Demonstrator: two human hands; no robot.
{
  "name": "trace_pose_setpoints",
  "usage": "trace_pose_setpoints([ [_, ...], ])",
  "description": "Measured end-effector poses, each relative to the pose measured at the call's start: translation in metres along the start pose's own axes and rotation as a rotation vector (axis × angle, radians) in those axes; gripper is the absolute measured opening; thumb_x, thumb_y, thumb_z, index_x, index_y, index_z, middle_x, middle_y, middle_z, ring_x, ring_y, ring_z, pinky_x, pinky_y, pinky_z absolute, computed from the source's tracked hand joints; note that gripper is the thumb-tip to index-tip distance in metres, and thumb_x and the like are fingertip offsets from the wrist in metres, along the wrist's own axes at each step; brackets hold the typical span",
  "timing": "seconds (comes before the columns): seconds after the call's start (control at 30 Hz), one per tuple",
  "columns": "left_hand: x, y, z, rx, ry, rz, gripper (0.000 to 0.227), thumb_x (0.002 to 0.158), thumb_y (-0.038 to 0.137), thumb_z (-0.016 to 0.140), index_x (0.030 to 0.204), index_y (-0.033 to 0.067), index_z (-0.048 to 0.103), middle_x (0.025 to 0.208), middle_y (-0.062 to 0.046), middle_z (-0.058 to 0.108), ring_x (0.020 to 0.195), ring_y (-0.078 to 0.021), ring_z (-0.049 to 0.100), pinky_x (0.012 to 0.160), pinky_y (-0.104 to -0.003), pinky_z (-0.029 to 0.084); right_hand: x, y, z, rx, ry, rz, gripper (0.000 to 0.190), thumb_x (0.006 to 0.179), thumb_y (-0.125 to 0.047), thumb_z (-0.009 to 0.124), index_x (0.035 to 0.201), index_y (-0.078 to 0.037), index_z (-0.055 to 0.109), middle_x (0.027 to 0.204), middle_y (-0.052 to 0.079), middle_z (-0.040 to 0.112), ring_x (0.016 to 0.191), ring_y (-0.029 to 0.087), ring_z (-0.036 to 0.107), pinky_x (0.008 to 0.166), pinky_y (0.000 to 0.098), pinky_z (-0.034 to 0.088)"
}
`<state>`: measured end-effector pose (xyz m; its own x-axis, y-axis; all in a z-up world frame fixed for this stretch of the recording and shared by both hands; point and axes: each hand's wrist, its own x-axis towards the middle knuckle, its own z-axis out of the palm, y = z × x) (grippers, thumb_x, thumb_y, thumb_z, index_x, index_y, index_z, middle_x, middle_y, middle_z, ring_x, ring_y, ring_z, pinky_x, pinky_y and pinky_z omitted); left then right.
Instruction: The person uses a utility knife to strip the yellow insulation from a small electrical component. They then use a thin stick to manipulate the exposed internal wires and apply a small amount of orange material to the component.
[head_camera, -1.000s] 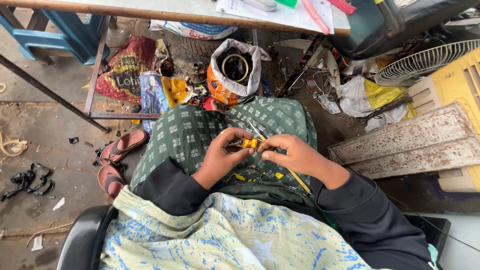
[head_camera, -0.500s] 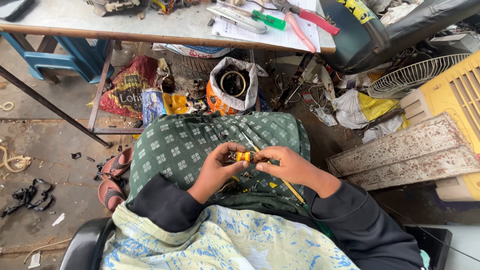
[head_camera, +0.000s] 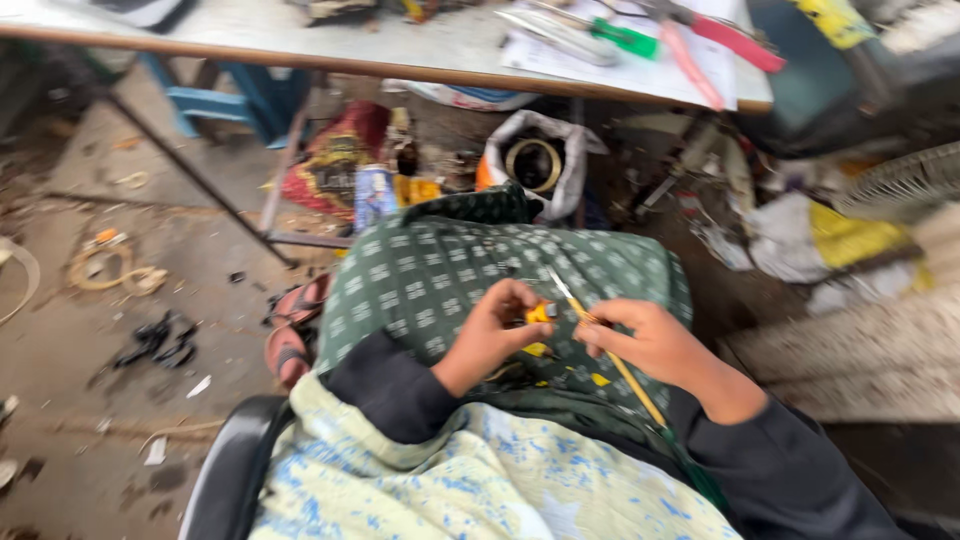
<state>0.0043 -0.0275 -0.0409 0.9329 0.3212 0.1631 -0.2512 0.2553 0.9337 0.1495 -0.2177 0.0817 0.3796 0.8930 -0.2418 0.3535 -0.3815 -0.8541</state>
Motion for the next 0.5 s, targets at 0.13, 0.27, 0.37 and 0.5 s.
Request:
trace_pose_setpoints([
  [0.13,0.008,-0.006,-0.006,-0.063,0.015,0.01,0.034,0.09,0.003,0.078,0.115,0.0072,0.054,0.112,-0.001,0.067,0.102,-0.0075,0.063,0.09,-0.025,0.054,0.002,0.007,0.002,0.228,-0.046,-0.005,0.028,0.094,-0.02,0.067,0.108,0.002,0.077,0.093,0.009,0.078,0.088,0.016,0.072,0.08,0.0321,0.057],
  [0.27,0.004,0.003,-0.01,-0.1,0.068,-0.068,0.032,0.092,0.002,0.077,0.116,0.0044,0.057,0.11,-0.001,0.066,0.1,-0.0077,0.062,0.088,-0.026,0.052,0.005,0.008,0.004,0.3,-0.038,0.014,0.034,0.094,-0.02,0.066,0.119,0.003,0.073,0.103,0.01,0.078,0.1,0.016,0.072,0.09,0.0315,0.054],
  [0.37,0.004,0.005,-0.008,-0.172,0.07,-0.042,0.03,0.094,0.002,0.076,0.116,0.0043,0.056,0.11,-0.001,0.066,0.101,-0.0081,0.063,0.09,-0.026,0.054,0.009,0.011,0.004,0.341,-0.069,-0.008,0.037,0.095,-0.019,0.065,0.124,0.003,0.071,0.108,0.011,0.078,0.105,0.015,0.071,0.094,0.0309,0.052],
  [0.5,0.009,-0.006,-0.01,-0.188,0.083,-0.051,0.029,0.092,0.003,0.075,0.115,0.005,0.056,0.106,-0.003,0.067,0.096,-0.0104,0.065,0.085,-0.028,0.056,0.017,0.025,0.006,0.338,-0.06,0.032,0.04,0.094,-0.021,0.065,0.127,0.002,0.069,0.111,0.01,0.078,0.106,0.015,0.071,0.093,0.0317,0.054],
])
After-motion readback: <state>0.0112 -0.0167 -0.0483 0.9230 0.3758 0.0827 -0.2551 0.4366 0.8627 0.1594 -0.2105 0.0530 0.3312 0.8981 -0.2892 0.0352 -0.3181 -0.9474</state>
